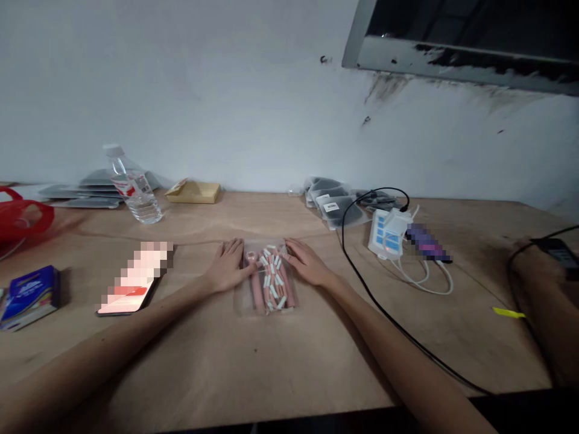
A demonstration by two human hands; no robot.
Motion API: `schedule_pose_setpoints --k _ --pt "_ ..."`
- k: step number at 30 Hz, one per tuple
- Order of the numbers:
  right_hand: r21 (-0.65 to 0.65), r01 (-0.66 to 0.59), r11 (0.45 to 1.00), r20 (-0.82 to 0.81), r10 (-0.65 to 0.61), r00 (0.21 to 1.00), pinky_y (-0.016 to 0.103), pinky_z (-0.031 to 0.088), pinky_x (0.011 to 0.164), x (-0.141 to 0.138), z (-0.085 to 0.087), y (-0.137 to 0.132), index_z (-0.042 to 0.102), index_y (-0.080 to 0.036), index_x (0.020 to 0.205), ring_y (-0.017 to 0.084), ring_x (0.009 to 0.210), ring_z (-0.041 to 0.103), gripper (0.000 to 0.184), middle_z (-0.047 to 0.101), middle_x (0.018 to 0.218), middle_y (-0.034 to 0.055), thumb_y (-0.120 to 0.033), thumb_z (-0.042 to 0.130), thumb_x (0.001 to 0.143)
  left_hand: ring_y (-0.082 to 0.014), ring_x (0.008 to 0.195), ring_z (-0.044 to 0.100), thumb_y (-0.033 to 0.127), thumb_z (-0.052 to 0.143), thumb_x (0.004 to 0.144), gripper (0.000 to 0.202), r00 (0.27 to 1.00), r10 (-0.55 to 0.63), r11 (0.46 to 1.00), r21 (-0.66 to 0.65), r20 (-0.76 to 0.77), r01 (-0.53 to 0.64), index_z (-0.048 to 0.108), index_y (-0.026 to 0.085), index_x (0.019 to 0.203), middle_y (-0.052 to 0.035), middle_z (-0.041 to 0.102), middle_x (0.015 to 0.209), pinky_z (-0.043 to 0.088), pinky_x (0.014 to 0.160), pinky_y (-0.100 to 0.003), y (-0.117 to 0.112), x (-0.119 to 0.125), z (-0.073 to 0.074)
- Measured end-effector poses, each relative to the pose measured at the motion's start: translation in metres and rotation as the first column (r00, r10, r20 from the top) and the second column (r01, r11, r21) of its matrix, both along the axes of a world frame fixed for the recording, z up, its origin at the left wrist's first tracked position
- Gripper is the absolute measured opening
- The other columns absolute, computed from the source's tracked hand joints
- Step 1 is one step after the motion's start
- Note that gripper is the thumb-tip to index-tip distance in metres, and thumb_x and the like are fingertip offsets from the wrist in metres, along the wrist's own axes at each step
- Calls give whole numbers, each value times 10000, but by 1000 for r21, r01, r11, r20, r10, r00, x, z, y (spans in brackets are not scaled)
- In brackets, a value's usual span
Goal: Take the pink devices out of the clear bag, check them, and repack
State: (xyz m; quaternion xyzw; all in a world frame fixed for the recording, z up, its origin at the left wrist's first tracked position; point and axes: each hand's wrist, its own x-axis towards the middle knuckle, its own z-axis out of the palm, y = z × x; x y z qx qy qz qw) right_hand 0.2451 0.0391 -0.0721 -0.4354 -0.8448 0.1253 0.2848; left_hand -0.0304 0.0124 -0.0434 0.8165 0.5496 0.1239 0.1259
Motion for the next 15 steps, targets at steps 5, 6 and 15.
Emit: schedule_pose_setpoints --k 5,6,15 --pt "-21 16 1000 7 -16 1000 564 362 1162 -1 1 -1 551 -188 1423 331 1402 465 630 557 1464 169 -630 371 1013 -334 1533 235 675 330 942 842 1000 4 1000 -31 25 -3 356 57 1513 -244 325 1610 156 1228 -527 0 0 -1" --pt "-28 20 999 17 -19 1000 567 350 1171 -1 1 -1 552 -182 1423 335 1418 445 641 543 1480 171 -635 362 1012 -331 1532 237 675 331 941 842 1000 3 1000 -31 28 -2 352 58 1514 -240 325 1611 157 1228 -525 0 0 -1" --pt "-7 -27 1000 -52 26 998 481 421 1107 -3 8 -2 615 -177 1291 292 1274 564 527 631 1344 164 -576 403 1021 -348 1341 504 645 352 952 669 996 -43 999 10 79 43 528 125 1333 -191 612 1368 337 1128 -523 1 -1 8"
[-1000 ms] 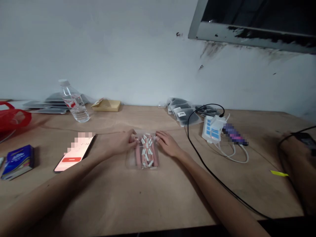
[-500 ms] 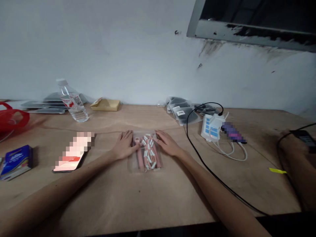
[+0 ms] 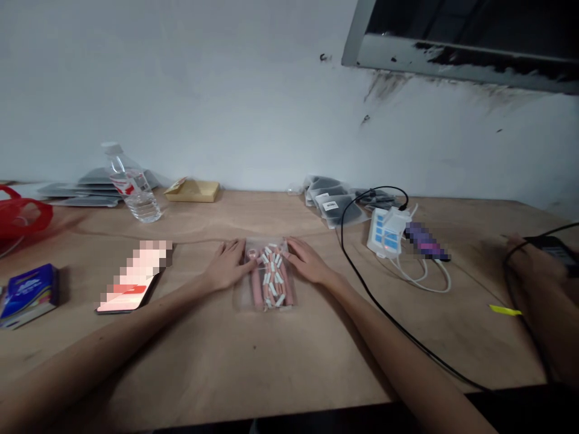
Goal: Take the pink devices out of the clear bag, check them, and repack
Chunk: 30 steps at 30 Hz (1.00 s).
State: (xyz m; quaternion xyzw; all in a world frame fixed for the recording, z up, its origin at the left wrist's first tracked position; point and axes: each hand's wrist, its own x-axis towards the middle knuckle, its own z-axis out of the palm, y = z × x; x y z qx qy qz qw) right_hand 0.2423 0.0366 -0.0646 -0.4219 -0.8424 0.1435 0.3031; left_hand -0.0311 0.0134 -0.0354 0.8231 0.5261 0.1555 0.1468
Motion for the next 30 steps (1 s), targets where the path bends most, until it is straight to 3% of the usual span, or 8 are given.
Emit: schedule_pose_setpoints --k 3,6,8,11,17,21,25,30 --pt "27 80 996 -9 -79 997 452 477 1002 -3 4 -4 640 -158 1178 288 1118 623 471 685 1186 160 -549 432 1018 -306 1087 657 615 368 965 556 999 18 999 -38 41 -16 627 176 1187 -131 720 1157 470 966 -440 6 -1 14" --pt "55 182 982 23 -183 983 438 480 947 -6 6 -7 658 -166 1033 286 1035 631 383 704 1072 143 -506 484 1008 -306 1025 690 590 437 946 515 988 151 986 -79 20 -149 673 177 1143 -131 735 1152 510 856 -391 8 -3 35" --pt "62 185 981 32 -187 982 420 475 938 -7 7 -9 653 -185 937 273 1027 631 341 705 1048 125 -492 520 999 -326 1047 687 569 461 938 500 967 245 969 -28 -63 -247 684 170 1142 -145 735 1161 509 858 -401 1 -2 49" --pt "66 151 986 5 -151 988 395 480 911 -8 10 -12 633 -198 865 254 1011 635 314 705 1031 104 -484 573 979 -358 1073 668 550 408 971 491 938 206 978 93 -279 -187 704 164 1040 -161 750 1040 436 994 -492 -17 5 58" --pt "40 17 999 -97 -13 995 372 507 848 -8 13 -15 641 -207 857 229 927 652 266 703 998 78 -439 586 973 -401 1254 541 745 483 869 711 969 -22 997 73 -247 41 558 192 1310 -184 580 1361 390 1048 -574 -27 12 39" --pt "-21 61 998 -161 -64 985 401 523 858 -7 10 -15 625 -210 1146 243 936 678 260 726 1013 81 -400 550 986 -425 1429 365 699 499 871 750 951 -115 993 -47 -286 106 465 249 1471 -174 412 1558 299 1108 -658 -10 -1 43" --pt "-35 114 993 -184 -118 976 453 532 916 -4 3 -10 532 -213 1360 265 1018 681 413 723 1114 113 -392 535 987 -411 1494 266 655 371 958 641 939 -203 979 -38 -277 201 407 366 1529 -102 396 1596 223 1132 -689 1 -14 48" --pt "106 97 990 -20 -95 995 530 471 1040 -3 -3 -4 683 -195 1177 302 1159 622 352 695 1215 143 -397 433 1034 -422 1520 197 543 475 924 798 880 -259 941 103 -398 324 235 213 1610 -179 268 1651 186 1165 -643 10 -19 28"
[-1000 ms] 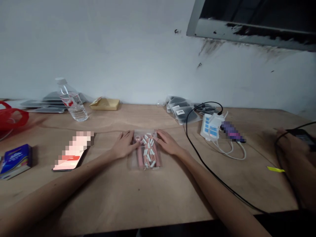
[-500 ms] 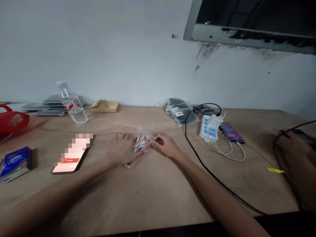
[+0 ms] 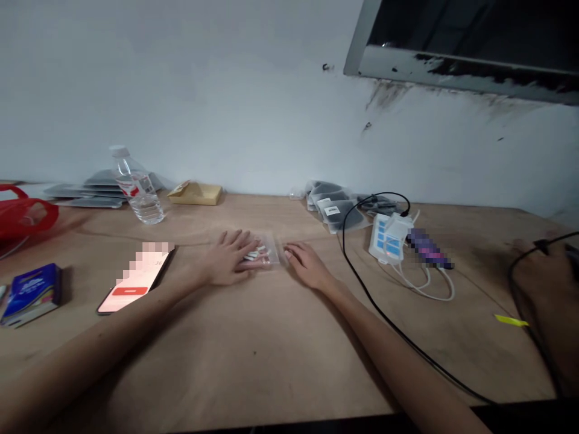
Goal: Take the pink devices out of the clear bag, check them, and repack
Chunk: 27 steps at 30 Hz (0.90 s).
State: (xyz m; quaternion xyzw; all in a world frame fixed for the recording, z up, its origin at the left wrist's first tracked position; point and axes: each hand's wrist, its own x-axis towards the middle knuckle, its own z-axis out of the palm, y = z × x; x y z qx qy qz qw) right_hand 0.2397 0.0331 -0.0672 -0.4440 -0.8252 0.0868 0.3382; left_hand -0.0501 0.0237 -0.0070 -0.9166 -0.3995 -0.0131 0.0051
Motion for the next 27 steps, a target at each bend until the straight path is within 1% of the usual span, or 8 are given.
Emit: schedule_pose_setpoints --k 4,7,10,13,16,20,23,27 --pt "8 -7 1000 12 7 1000 551 429 1106 0 6 -5 554 -159 1406 311 1311 538 493 588 1407 187 -455 380 1052 -399 1506 254 603 437 938 806 999 -35 997 70 21 33 284 141 1582 -193 310 1632 190 1188 -584 1 2 -8" --pt "26 -143 989 79 141 987 552 351 1177 -2 13 -13 396 -187 1544 303 1455 391 593 420 1576 171 -505 404 1043 -395 1495 282 606 442 937 800 997 -64 995 75 34 61 296 145 1575 -184 328 1626 209 1186 -572 -1 4 -6" --pt "-13 -243 970 150 242 959 541 349 1181 -4 19 -17 405 -262 1547 289 1475 371 563 387 1610 123 -509 426 1041 -364 1474 339 585 457 939 717 990 -87 994 76 110 79 382 183 1529 -156 385 1602 252 1183 -537 -2 5 -4" --pt "-28 -212 977 154 213 965 551 363 1169 -5 21 -17 442 -293 1525 289 1454 406 534 418 1594 105 -515 433 1039 -338 1412 430 524 393 982 553 953 103 982 120 285 -143 535 171 1384 -151 527 1490 301 1166 -523 1 4 -6" --pt "-11 -190 982 152 189 970 541 366 1169 -4 21 -16 506 -287 1477 284 1443 422 513 458 1565 105 -532 440 1031 -346 1321 509 494 287 1018 530 882 315 933 55 350 -355 588 130 1260 -179 616 1343 379 1103 -526 6 -1 -11" --pt "-46 -150 988 143 155 978 539 362 1178 -3 15 -14 422 -225 1530 298 1461 394 621 415 1588 142 -578 415 1019 -322 1269 539 500 289 1019 475 884 327 943 -52 334 -330 566 162 1205 -164 608 1293 438 1039 -472 11 -6 -20" --pt "-83 -8 996 161 22 987 602 323 1187 0 5 -9 303 -101 1578 381 1483 339 845 347 1606 234 -675 423 970 -329 1287 508 505 348 1001 447 880 345 935 -38 328 -352 537 166 1224 -168 585 1303 416 1050 -474 13 -6 -24" --pt "-91 40 995 184 -22 983 631 311 1187 2 -3 -6 400 -107 1534 413 1474 348 812 416 1566 237 -684 430 964 -356 1335 424 516 337 996 488 888 348 929 14 301 -369 507 147 1266 -179 548 1339 362 1081 -521 11 -3 -23"
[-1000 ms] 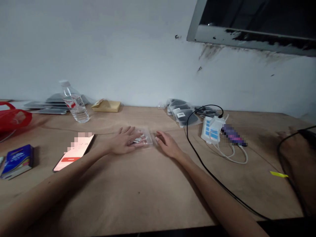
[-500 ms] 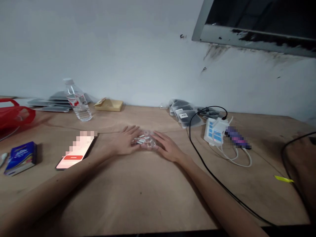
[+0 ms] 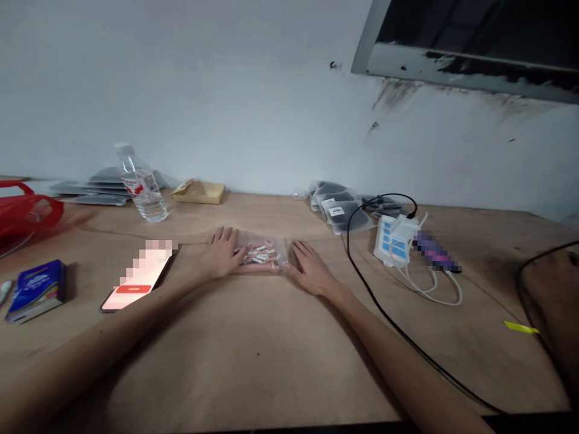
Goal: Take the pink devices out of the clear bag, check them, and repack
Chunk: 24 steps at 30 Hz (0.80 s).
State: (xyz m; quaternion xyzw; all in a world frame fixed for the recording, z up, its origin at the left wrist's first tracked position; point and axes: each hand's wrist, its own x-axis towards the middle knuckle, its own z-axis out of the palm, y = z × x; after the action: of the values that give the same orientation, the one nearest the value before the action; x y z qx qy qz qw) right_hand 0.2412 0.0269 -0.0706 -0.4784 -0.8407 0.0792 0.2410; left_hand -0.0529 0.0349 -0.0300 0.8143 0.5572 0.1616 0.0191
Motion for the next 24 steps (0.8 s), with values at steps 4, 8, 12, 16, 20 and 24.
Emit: schedule_pose_setpoints --k 4,8,12,16,20,24 --pt "-11 -183 983 -27 183 983 587 354 1178 -3 9 -6 337 -172 1568 351 1458 401 700 426 1576 185 -583 438 1011 -371 1337 395 542 310 998 533 999 -45 999 -3 -20 45 503 153 1307 -171 525 1364 344 1082 -549 -3 0 6" --pt "-11 -252 968 -45 252 967 582 381 1159 -7 20 -13 284 -192 1588 351 1441 428 730 418 1581 183 -556 507 995 -390 1356 374 593 306 993 583 992 -108 994 -2 -63 108 506 178 1351 -154 528 1394 316 1088 -584 -5 -1 11" --pt "-2 -259 966 -44 259 965 569 382 1156 -10 26 -15 316 -209 1574 349 1431 442 706 439 1569 177 -536 538 990 -397 1382 376 612 305 995 633 975 -177 984 -7 -133 178 478 169 1414 -169 508 1437 228 1133 -617 -9 5 18" --pt "-9 -295 955 -57 295 954 549 410 1133 -14 34 -19 392 -226 1528 332 1391 490 634 502 1525 157 -522 548 991 -377 1344 431 746 384 921 718 939 -311 950 -32 -147 309 492 231 1410 -143 521 1432 281 1124 -568 -14 13 24" --pt "-27 -204 978 -69 202 977 565 418 1122 -15 31 -20 361 -218 1547 356 1393 481 720 490 1530 174 -581 569 960 -385 1309 460 784 500 844 831 917 -368 930 -46 -153 365 464 206 1440 -157 525 1418 327 1106 -538 -14 14 26" --pt "-21 -189 982 -80 187 979 577 368 1162 -6 20 -13 292 -202 1588 348 1450 405 751 394 1592 189 -622 465 990 -377 1279 496 779 480 863 829 930 -352 936 -36 -103 350 450 191 1446 -168 549 1384 350 1096 -528 -12 11 25"
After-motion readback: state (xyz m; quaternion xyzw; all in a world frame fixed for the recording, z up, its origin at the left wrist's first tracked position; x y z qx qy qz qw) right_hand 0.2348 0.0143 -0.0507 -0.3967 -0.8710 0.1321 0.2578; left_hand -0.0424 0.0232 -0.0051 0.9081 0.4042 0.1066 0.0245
